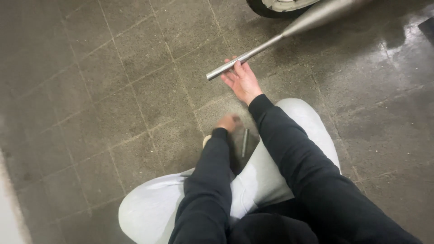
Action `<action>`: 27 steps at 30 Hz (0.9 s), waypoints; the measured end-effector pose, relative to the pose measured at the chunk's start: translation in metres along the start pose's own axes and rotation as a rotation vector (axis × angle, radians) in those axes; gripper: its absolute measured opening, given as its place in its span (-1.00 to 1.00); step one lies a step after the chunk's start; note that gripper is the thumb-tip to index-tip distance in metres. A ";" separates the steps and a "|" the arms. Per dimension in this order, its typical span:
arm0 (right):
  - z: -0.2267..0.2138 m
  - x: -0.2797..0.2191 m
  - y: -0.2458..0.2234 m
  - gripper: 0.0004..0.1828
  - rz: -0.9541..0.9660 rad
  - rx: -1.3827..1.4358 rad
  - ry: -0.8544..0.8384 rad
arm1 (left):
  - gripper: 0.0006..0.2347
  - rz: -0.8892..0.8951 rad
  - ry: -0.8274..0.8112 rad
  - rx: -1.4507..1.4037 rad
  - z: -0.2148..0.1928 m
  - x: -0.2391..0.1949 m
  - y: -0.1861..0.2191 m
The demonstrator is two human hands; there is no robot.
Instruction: The person retrieves two metal pipes from a workbench and sits on the floor to assemble them. They slide the pipes together to form a longer tube, inspect the fit, and then separate them. The person then picks up a spray can and a cloth, moving around the workshop.
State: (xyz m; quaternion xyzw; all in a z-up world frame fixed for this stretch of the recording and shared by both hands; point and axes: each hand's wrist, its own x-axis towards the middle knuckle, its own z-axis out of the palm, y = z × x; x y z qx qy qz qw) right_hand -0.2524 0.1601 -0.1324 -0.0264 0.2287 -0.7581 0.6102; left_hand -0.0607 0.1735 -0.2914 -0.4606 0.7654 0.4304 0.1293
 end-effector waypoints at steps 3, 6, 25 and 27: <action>0.001 -0.002 -0.004 -0.58 0.006 -0.013 -0.011 | -0.60 0.041 0.182 -0.545 -0.097 -0.025 0.039; 0.002 -0.006 -0.017 -0.49 -0.025 -0.010 0.022 | -0.45 0.154 0.256 -0.964 -0.170 -0.055 0.088; -0.015 0.007 -0.015 -0.57 -0.080 -0.013 -0.008 | -0.75 0.270 0.728 -0.444 -0.185 -0.067 0.149; -0.015 0.009 -0.014 -0.57 -0.090 -0.028 -0.003 | -0.76 0.271 0.736 -0.443 -0.185 -0.069 0.151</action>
